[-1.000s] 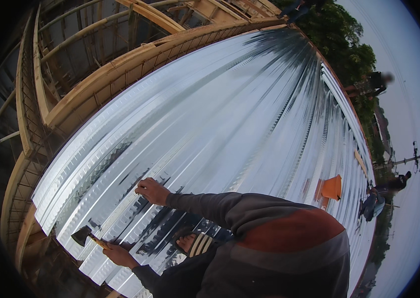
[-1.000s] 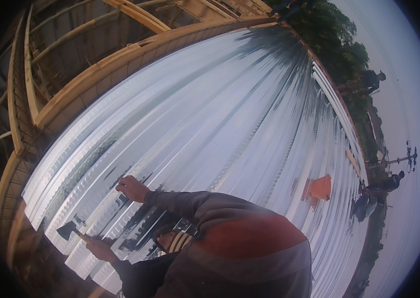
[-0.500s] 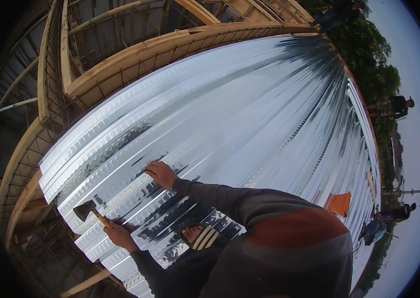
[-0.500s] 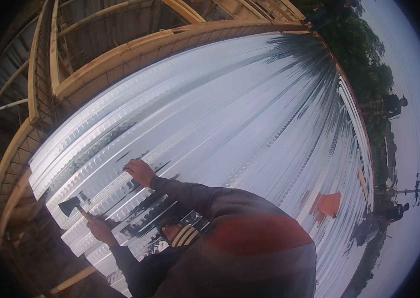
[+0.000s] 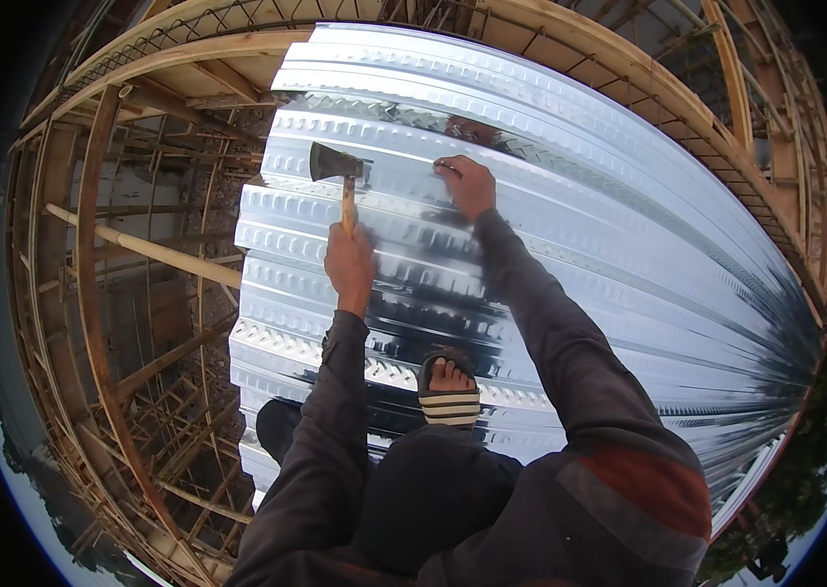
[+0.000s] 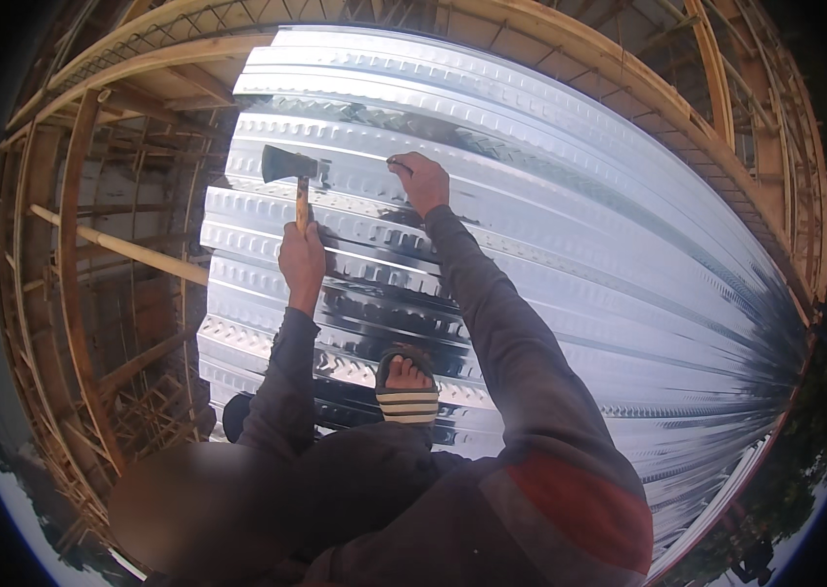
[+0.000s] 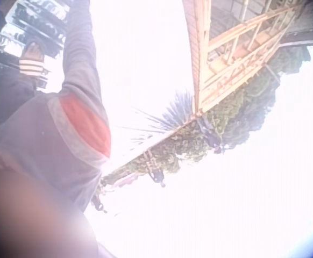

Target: The person retrieves nails from a bucket and uses a hammer to fasten corrugated metal sheets onto a wooden roof frame. The worker repeatedly hammers nails along the ridges of the sheets to secure them in place.

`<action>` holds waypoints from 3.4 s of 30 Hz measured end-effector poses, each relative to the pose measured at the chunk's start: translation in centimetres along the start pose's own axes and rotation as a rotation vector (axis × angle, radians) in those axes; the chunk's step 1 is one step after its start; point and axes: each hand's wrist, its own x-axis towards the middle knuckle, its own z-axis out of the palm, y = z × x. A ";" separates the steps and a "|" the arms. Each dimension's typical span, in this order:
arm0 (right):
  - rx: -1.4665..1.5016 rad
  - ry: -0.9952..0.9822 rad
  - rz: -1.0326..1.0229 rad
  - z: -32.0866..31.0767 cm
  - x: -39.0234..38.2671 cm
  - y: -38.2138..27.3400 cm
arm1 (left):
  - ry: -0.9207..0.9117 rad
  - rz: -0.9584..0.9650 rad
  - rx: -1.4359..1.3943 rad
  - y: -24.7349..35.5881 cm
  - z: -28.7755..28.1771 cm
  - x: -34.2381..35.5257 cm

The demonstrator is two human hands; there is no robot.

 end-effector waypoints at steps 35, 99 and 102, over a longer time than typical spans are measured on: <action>-0.169 0.073 -0.268 2.0 2.0 2.3 | -0.077 0.344 -0.146 8.5 0.8 -0.5; 0.105 0.017 -0.120 1.4 2.4 2.2 | -0.143 0.196 -0.117 5.9 3.1 0.4; 0.058 0.056 -0.085 1.9 2.8 2.1 | -0.138 0.223 -0.113 6.1 3.3 0.5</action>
